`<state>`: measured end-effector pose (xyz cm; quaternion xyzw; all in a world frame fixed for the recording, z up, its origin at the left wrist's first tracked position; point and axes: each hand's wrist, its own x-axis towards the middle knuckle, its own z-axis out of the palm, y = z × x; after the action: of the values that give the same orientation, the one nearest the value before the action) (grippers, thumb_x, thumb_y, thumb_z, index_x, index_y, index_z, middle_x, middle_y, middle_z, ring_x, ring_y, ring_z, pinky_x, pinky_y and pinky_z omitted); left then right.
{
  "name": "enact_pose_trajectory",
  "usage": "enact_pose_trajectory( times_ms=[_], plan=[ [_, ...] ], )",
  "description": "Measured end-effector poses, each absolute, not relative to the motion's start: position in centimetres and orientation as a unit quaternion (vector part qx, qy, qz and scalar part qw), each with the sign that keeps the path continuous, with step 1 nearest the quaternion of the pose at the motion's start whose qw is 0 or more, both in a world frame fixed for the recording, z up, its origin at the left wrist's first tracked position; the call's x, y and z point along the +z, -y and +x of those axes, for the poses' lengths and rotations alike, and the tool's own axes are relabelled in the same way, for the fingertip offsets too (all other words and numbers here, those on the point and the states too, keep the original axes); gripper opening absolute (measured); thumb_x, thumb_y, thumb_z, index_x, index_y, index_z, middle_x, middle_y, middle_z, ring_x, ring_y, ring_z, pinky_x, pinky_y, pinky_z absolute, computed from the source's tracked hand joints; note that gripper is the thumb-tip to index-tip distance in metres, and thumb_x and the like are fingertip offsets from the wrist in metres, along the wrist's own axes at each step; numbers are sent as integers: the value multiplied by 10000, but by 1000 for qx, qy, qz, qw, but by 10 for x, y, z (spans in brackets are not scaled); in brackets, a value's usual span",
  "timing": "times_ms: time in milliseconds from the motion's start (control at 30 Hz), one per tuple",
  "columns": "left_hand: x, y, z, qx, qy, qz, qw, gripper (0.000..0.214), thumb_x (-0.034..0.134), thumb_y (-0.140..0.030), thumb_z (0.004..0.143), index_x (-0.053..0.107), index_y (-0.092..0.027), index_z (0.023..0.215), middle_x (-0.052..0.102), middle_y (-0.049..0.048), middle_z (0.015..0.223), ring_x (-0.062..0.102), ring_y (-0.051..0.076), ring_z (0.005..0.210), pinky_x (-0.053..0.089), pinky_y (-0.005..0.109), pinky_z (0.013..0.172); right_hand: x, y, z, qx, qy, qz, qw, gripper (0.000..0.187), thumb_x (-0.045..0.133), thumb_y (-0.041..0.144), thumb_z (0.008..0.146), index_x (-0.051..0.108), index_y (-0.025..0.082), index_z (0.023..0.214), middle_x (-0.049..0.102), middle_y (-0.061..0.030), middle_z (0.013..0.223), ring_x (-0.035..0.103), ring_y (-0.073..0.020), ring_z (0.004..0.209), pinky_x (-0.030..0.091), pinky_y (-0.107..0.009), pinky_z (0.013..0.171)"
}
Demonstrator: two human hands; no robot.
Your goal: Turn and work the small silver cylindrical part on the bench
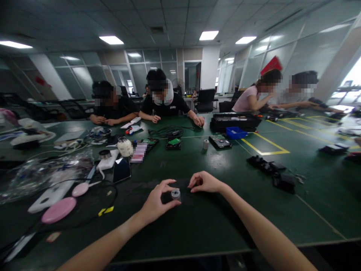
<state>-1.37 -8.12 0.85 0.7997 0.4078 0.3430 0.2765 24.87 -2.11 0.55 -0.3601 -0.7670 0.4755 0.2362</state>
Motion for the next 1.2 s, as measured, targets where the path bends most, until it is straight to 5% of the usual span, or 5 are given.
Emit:
enact_pose_trajectory(
  times_ms=[267,567,900,1200],
  plan=[
    [10,82,-14,336,-410,800,280,638,791,-365,720,454,-270,1254,721,20,1056,622,264,1070,388,425,977,7,21,249,453,780,-364,232,335,779,384,697,675,123,878,741,-75,897,668,-153,727,500,-257,630],
    [5,79,-12,345,-404,795,294,647,807,-317,705,450,-272,1243,726,11,1040,631,262,1076,371,433,1002,17,57,201,401,699,-364,467,228,725,356,786,618,155,797,736,-82,882,687,-199,815,535,-341,728],
    [0,77,-14,351,-398,792,301,647,807,-341,706,466,-282,1252,709,27,1095,630,260,1087,402,408,975,22,78,183,352,751,-351,434,77,674,243,824,669,174,790,719,-52,839,683,-197,818,531,-340,759],
    [4,78,-13,343,-401,797,293,648,808,-334,707,452,-277,1246,723,16,1062,629,263,1079,383,415,979,24,75,185,349,699,-403,477,199,642,301,860,554,185,994,691,-3,689,669,-167,662,511,-293,661]
  ],
)
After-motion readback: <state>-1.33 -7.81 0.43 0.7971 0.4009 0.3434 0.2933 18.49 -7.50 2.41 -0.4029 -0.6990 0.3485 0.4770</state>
